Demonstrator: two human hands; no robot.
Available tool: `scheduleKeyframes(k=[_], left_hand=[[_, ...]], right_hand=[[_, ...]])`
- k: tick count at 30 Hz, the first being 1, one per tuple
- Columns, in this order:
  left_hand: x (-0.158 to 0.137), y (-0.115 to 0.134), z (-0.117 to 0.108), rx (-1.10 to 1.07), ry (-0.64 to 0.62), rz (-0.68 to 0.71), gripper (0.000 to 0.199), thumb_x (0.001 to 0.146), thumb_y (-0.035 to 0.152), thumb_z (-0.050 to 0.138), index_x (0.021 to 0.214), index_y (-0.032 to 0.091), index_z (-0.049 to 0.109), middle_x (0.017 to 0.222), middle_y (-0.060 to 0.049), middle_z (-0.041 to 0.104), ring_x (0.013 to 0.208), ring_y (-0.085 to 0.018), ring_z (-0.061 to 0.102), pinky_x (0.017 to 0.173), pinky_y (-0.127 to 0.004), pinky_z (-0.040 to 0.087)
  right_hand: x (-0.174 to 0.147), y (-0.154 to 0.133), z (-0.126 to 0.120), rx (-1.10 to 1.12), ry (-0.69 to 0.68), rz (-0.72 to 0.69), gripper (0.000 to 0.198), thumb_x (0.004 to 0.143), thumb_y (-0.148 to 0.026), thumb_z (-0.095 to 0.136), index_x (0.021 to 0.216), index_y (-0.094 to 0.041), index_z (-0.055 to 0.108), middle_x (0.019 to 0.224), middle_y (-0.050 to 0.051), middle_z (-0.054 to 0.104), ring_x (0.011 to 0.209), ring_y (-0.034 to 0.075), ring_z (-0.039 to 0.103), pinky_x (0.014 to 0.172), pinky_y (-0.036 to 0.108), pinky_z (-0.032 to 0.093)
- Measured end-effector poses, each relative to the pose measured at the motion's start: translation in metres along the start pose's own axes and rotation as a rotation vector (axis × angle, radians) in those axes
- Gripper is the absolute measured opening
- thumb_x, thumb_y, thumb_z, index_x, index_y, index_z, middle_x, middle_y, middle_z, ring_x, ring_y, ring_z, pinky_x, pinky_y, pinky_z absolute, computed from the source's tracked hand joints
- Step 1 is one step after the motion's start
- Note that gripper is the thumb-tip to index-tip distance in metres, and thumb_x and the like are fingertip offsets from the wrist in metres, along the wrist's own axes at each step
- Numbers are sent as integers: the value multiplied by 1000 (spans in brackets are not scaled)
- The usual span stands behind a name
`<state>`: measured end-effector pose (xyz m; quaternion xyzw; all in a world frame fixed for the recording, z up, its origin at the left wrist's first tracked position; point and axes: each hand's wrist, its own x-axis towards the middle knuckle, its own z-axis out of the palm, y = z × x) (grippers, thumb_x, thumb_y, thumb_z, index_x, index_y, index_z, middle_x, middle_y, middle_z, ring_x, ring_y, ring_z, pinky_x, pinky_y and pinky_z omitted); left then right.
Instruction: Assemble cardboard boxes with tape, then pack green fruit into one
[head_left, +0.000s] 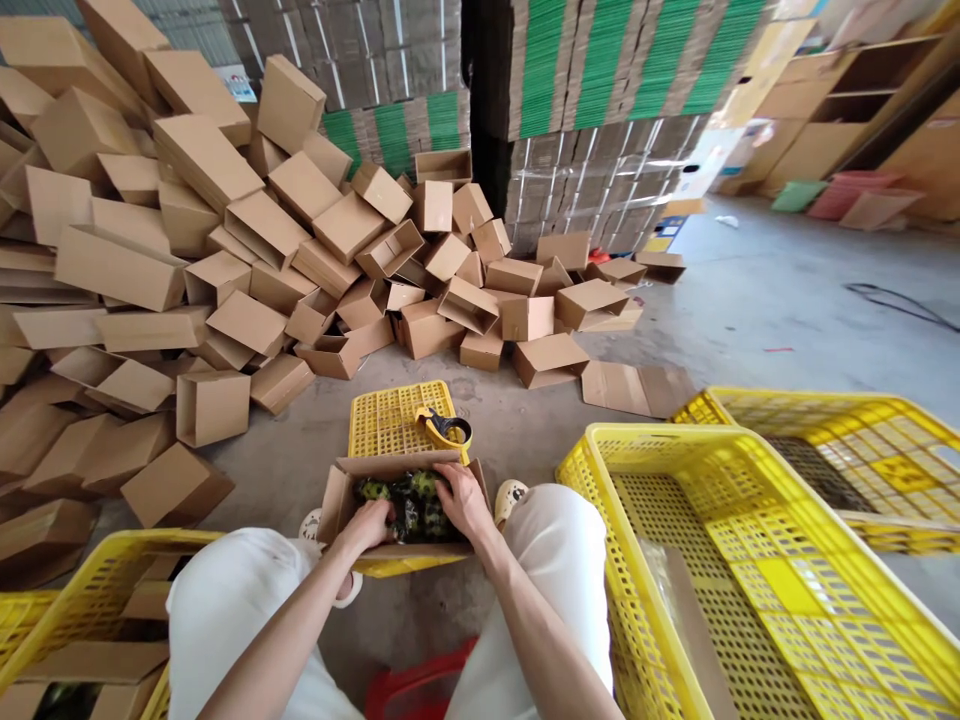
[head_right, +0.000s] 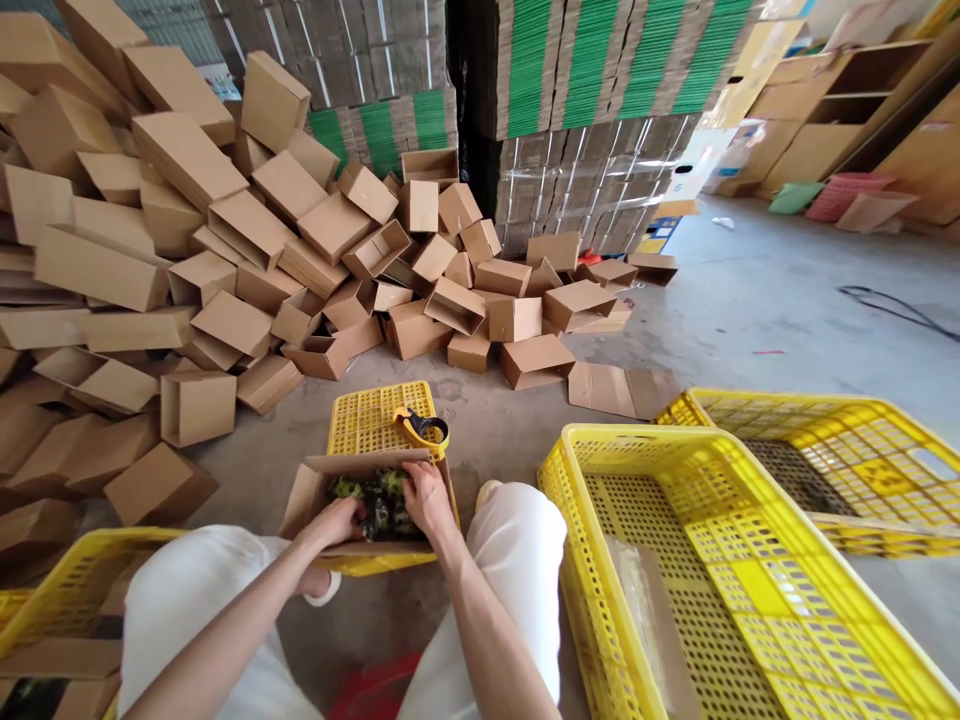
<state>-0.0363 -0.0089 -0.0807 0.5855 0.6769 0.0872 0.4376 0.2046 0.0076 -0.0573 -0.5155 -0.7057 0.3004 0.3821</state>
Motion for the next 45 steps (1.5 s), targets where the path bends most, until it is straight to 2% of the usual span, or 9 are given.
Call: scheduleKeyframes(k=[7, 12, 16, 21, 28, 35, 38, 41, 45], left_hand=[[-21, 0, -29, -309, 0, -9, 19, 77, 21, 74, 95, 18, 79, 79, -5, 75, 71, -19, 70, 70, -30, 55], [-41, 26, -47, -997, -4, -18, 33, 70, 22, 88, 101, 16, 82, 94, -8, 78, 72, -12, 68, 69, -23, 57], [-51, 48, -45, -1160, -18, 13, 32, 70, 22, 91, 100, 16, 83, 97, -9, 79, 74, -11, 68, 71, -22, 58], [-58, 60, -37, -977, 59, 93, 52, 75, 47, 91, 117, 19, 80, 107, -10, 82, 86, -17, 73, 69, -22, 56], [-68, 74, -35, -868, 213, 202, 54, 67, 58, 91, 103, 18, 84, 106, -10, 84, 103, -27, 76, 92, -33, 59], [-63, 79, -23, -921, 354, 158, 51, 67, 65, 89, 82, 18, 77, 84, -5, 80, 79, -20, 73, 71, -27, 59], [-55, 67, -25, -894, 384, 74, 57, 71, 72, 83, 84, 17, 77, 86, -9, 80, 77, -21, 73, 64, -27, 58], [-42, 44, -32, -821, 382, 12, 68, 91, 77, 56, 99, 13, 79, 102, -17, 82, 87, -26, 78, 72, -33, 62], [-19, 8, -40, -362, 410, -10, 44, 101, 47, 50, 121, 17, 74, 127, -15, 78, 114, -27, 76, 92, -37, 61]], right_hand=[[4, -14, -6, 152, 19, 39, 28, 94, -27, 62, 116, -23, 80, 117, 9, 79, 111, 28, 71, 106, 44, 54], [-2, -28, -11, 477, -326, 143, 53, 87, -30, 72, 140, -27, 69, 136, 6, 73, 121, 27, 69, 101, 40, 58], [-8, -41, -13, 714, -508, 158, 72, 85, -50, 81, 151, -31, 59, 144, 4, 69, 131, 27, 64, 109, 41, 53], [-9, -48, -16, 772, -561, 263, 61, 87, -67, 75, 135, -29, 70, 116, 3, 77, 98, 24, 72, 79, 33, 61], [-6, -48, -18, 789, -552, 228, 64, 86, -69, 76, 137, -31, 69, 120, 2, 76, 101, 23, 70, 85, 33, 60], [-6, -43, -11, 892, -537, 244, 83, 81, -61, 86, 152, -33, 55, 134, 3, 72, 99, 20, 70, 76, 27, 56], [-6, -42, -12, 873, -527, 259, 88, 77, -61, 89, 152, -32, 54, 133, 4, 72, 96, 20, 70, 70, 25, 54], [-3, -41, -16, 671, -449, 265, 61, 91, -70, 68, 133, -26, 71, 114, 4, 78, 91, 22, 70, 69, 27, 54], [1, -35, -17, 352, -261, 234, 64, 98, -75, 49, 106, -21, 83, 106, 5, 81, 104, 31, 71, 94, 40, 56]])
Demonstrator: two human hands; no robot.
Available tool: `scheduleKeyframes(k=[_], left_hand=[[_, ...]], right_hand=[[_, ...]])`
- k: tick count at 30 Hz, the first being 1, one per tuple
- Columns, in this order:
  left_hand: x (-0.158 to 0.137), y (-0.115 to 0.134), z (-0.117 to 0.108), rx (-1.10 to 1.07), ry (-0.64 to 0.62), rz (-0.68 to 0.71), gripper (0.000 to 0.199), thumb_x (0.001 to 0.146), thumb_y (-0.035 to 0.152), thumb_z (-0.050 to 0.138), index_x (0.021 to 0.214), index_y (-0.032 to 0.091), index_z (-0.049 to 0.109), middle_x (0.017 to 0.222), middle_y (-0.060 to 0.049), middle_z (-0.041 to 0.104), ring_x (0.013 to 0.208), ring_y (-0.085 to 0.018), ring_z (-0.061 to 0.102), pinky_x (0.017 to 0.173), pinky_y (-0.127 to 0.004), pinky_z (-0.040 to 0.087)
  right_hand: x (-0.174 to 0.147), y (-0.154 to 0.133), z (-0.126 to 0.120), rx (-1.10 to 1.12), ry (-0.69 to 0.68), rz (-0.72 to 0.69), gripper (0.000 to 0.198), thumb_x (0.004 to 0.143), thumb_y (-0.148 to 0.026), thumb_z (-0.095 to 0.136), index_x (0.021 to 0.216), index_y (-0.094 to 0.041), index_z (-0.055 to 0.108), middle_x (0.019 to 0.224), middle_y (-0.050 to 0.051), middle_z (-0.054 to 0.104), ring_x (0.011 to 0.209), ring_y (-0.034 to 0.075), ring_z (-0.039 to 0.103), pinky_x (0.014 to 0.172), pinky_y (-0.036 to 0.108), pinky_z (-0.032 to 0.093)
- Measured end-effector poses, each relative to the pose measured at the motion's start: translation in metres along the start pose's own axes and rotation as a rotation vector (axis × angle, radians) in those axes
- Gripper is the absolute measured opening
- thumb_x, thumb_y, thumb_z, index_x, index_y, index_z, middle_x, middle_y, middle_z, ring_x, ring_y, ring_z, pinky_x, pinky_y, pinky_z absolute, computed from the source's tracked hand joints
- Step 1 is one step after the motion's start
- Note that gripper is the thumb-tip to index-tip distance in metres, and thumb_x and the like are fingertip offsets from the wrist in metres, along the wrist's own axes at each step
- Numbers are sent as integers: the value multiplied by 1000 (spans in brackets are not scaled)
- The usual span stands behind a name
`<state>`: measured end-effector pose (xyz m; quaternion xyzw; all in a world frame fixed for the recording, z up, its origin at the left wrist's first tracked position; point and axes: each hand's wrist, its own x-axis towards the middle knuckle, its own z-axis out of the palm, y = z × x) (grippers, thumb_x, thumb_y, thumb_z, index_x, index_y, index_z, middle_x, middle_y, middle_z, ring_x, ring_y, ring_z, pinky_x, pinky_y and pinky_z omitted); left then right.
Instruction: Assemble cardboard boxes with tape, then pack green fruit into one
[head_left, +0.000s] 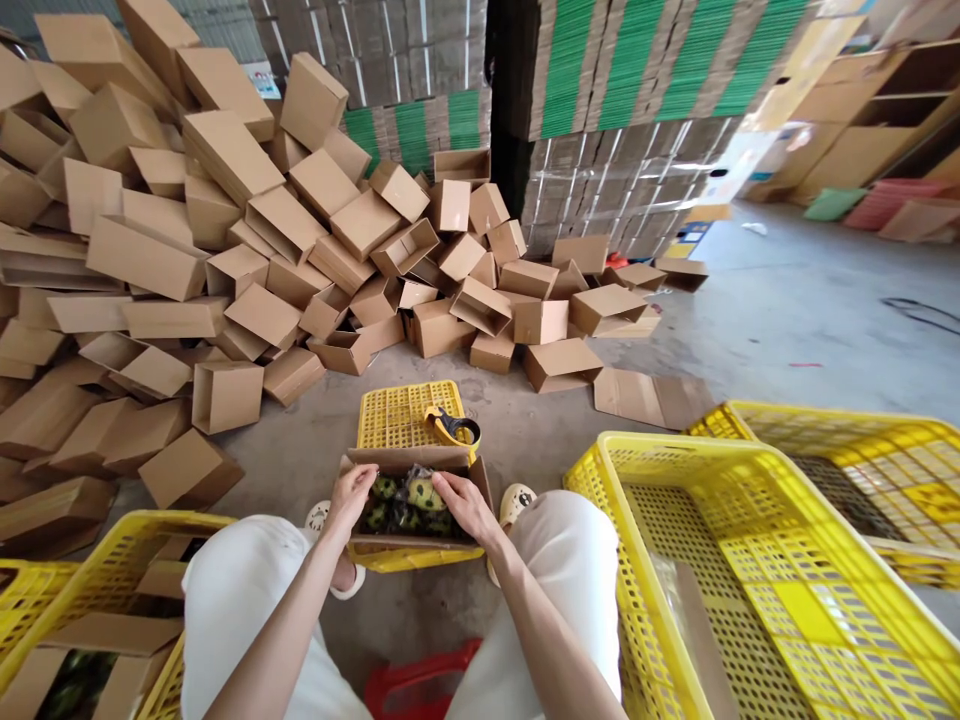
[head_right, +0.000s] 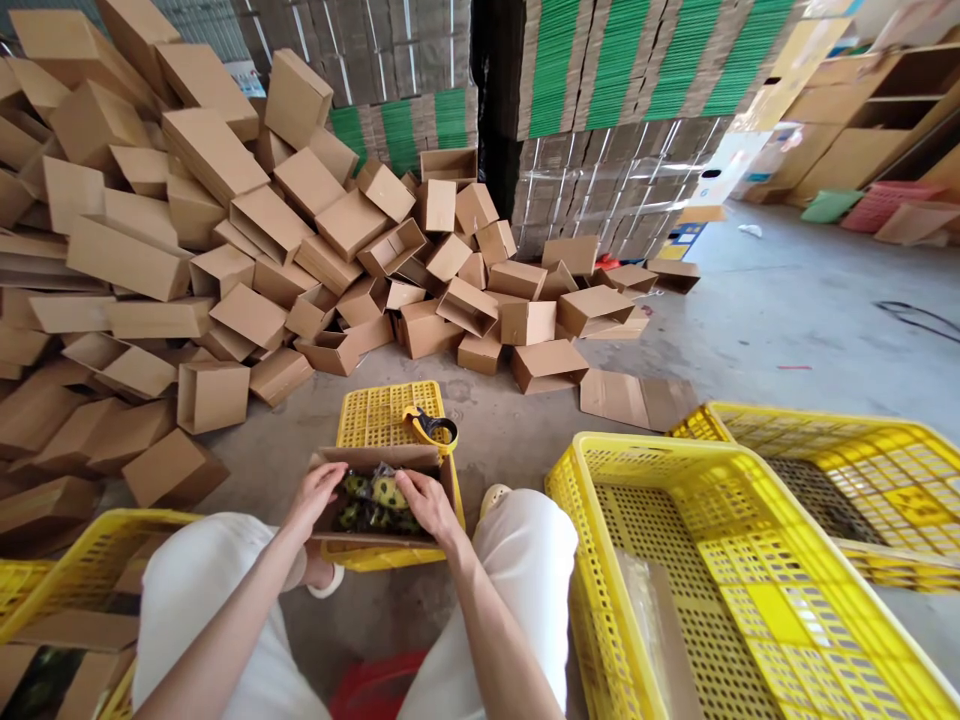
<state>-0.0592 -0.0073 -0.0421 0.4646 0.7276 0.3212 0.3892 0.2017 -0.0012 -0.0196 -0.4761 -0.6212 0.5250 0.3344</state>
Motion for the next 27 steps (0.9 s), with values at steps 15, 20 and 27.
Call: scheduleKeyframes(k=[15, 20, 27], left_hand=[[25, -19, 17, 490, -55, 160, 42, 85, -4, 52, 114, 16, 74, 126, -18, 75, 125, -29, 69, 113, -40, 46], [17, -7, 1, 393, 31, 271, 26, 95, 19, 56, 111, 19, 76, 122, -14, 78, 116, -29, 73, 110, -41, 50], [-8, 9, 0, -28, 90, 243, 43, 93, 58, 61, 104, 20, 78, 105, -9, 82, 97, -24, 77, 88, -33, 59]], right_hand=[[10, 30, 7, 34, 65, 30, 52, 95, -61, 60, 115, -18, 81, 104, 9, 81, 100, 29, 74, 87, 39, 61], [10, 32, 7, 58, 52, 25, 47, 90, -58, 69, 115, -20, 81, 105, 8, 82, 103, 29, 75, 94, 41, 61], [3, 13, 6, 289, -124, 63, 73, 78, -65, 82, 136, -23, 71, 130, 9, 76, 116, 30, 71, 100, 44, 61]])
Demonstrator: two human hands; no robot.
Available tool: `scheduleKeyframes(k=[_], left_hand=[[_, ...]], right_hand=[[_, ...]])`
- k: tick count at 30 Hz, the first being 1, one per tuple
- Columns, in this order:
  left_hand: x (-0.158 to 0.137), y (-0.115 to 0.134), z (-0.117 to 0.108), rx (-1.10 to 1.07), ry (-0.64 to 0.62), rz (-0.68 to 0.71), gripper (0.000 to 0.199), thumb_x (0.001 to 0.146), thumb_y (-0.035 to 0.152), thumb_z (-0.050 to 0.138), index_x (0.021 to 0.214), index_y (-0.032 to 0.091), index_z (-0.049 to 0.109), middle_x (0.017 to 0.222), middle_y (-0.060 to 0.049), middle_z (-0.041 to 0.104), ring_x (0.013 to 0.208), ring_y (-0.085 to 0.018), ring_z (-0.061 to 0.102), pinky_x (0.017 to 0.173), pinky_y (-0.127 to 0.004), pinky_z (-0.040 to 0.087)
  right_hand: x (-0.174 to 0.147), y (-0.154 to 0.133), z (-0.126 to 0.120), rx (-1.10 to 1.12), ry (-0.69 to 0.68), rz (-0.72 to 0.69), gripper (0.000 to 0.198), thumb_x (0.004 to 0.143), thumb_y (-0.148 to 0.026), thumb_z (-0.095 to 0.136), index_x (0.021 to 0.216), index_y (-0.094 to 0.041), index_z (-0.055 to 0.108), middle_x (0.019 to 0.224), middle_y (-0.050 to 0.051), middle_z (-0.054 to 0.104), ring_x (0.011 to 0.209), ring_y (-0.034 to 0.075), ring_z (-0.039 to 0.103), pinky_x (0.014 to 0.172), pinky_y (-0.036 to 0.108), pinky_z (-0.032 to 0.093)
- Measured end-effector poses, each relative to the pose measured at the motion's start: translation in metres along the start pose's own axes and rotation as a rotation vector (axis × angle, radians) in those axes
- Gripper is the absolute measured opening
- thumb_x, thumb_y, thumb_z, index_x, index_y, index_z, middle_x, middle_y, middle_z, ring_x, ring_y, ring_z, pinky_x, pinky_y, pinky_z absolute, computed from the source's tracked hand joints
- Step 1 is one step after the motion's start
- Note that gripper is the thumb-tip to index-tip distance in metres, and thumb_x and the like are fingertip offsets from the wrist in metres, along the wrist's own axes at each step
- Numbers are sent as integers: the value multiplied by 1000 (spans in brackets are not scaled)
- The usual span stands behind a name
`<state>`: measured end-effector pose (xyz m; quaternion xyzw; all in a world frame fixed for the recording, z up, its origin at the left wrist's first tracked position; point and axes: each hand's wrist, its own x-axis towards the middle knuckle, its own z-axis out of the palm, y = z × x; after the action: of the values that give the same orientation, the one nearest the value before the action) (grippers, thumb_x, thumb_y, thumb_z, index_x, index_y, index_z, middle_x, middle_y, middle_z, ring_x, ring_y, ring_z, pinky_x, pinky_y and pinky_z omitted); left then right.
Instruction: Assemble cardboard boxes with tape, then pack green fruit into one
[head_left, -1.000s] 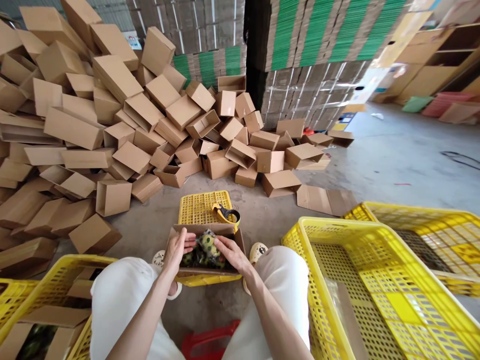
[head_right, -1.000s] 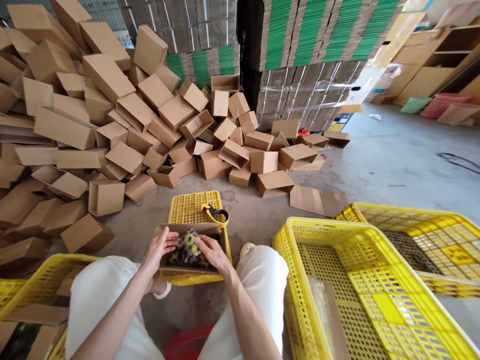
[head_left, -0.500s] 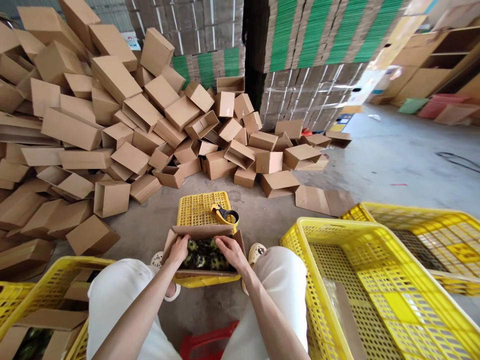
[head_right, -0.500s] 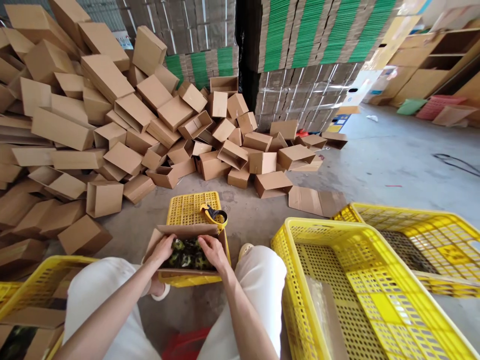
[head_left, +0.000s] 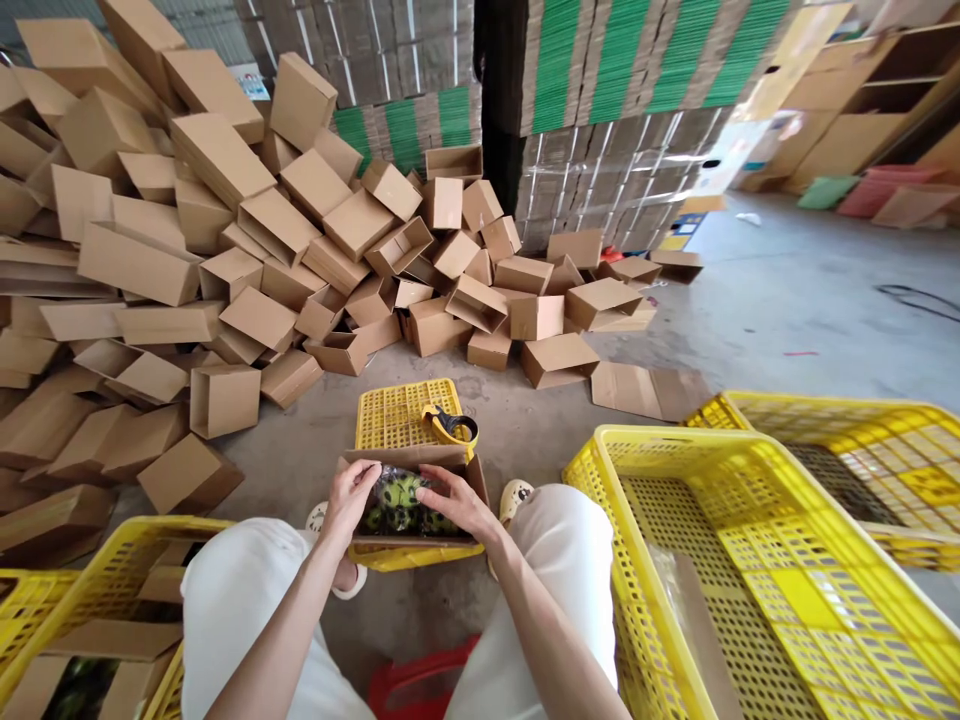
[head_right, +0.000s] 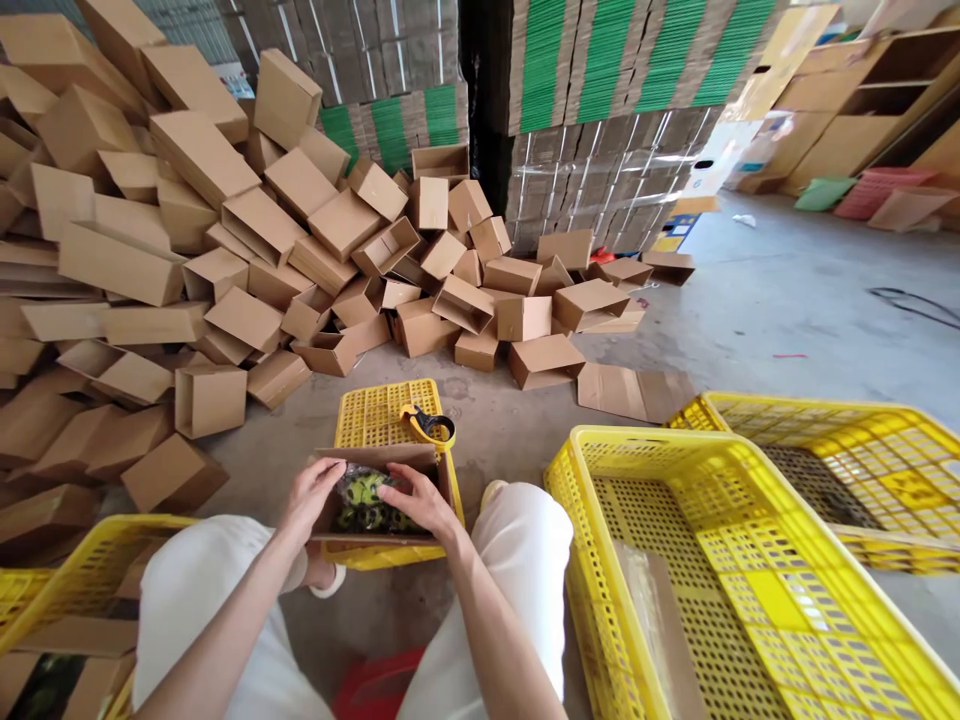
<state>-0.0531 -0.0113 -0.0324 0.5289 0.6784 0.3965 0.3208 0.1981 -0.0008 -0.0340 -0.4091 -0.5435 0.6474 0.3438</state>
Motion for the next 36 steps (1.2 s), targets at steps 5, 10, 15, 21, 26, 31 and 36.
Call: scheduleKeyframes(k=[5, 10, 15, 21, 26, 31, 36], left_hand=[[-25, 29, 15, -494, -13, -277, 63, 77, 75, 74, 106, 20, 73, 102, -8, 80, 92, -22, 76, 73, -26, 58], [-41, 43, 20, -589, -168, -323, 70, 61, 65, 92, 112, 20, 74, 108, -8, 80, 88, -19, 75, 71, -24, 59], [-42, 32, 28, -667, -51, -356, 58, 56, 61, 96, 83, 16, 73, 68, 2, 66, 56, -8, 60, 52, -17, 49], [-43, 26, 29, -682, -202, -395, 62, 69, 63, 90, 109, 19, 73, 94, -5, 77, 74, -13, 72, 68, -23, 59], [-47, 27, 30, -717, -288, -433, 83, 68, 53, 96, 138, 27, 60, 123, -9, 77, 92, -21, 79, 80, -32, 64], [-44, 26, 30, -728, -262, -422, 63, 69, 54, 95, 114, 20, 69, 112, -9, 79, 81, -18, 79, 71, -27, 62], [-42, 20, 31, -646, -202, -448, 56, 73, 62, 89, 105, 19, 70, 93, -5, 79, 66, -14, 73, 62, -24, 58]], right_hand=[[-4, -12, 3, 125, -57, 40, 63, 83, -79, 69, 110, -23, 78, 99, 4, 77, 96, 26, 72, 80, 37, 65], [-2, -14, 1, -19, 138, -21, 61, 86, -83, 58, 74, -23, 60, 70, -1, 59, 67, 18, 59, 56, 29, 58], [-2, -19, 2, -143, 236, -87, 57, 93, -77, 50, 69, -26, 45, 61, -4, 47, 54, 14, 52, 51, 26, 47], [-2, -20, 0, -382, 363, -204, 52, 100, -68, 43, 68, -27, 46, 65, -1, 54, 65, 18, 54, 66, 28, 45], [-2, -14, 1, -442, 316, -186, 51, 103, -65, 41, 71, -27, 53, 60, -1, 55, 58, 18, 55, 62, 28, 44], [-3, -15, 2, -321, 294, -131, 53, 100, -69, 47, 87, -24, 70, 76, 2, 68, 68, 20, 63, 61, 28, 52], [-3, -18, 2, -69, 119, -87, 65, 93, -69, 62, 145, -28, 63, 122, 5, 74, 99, 24, 70, 70, 30, 61]])
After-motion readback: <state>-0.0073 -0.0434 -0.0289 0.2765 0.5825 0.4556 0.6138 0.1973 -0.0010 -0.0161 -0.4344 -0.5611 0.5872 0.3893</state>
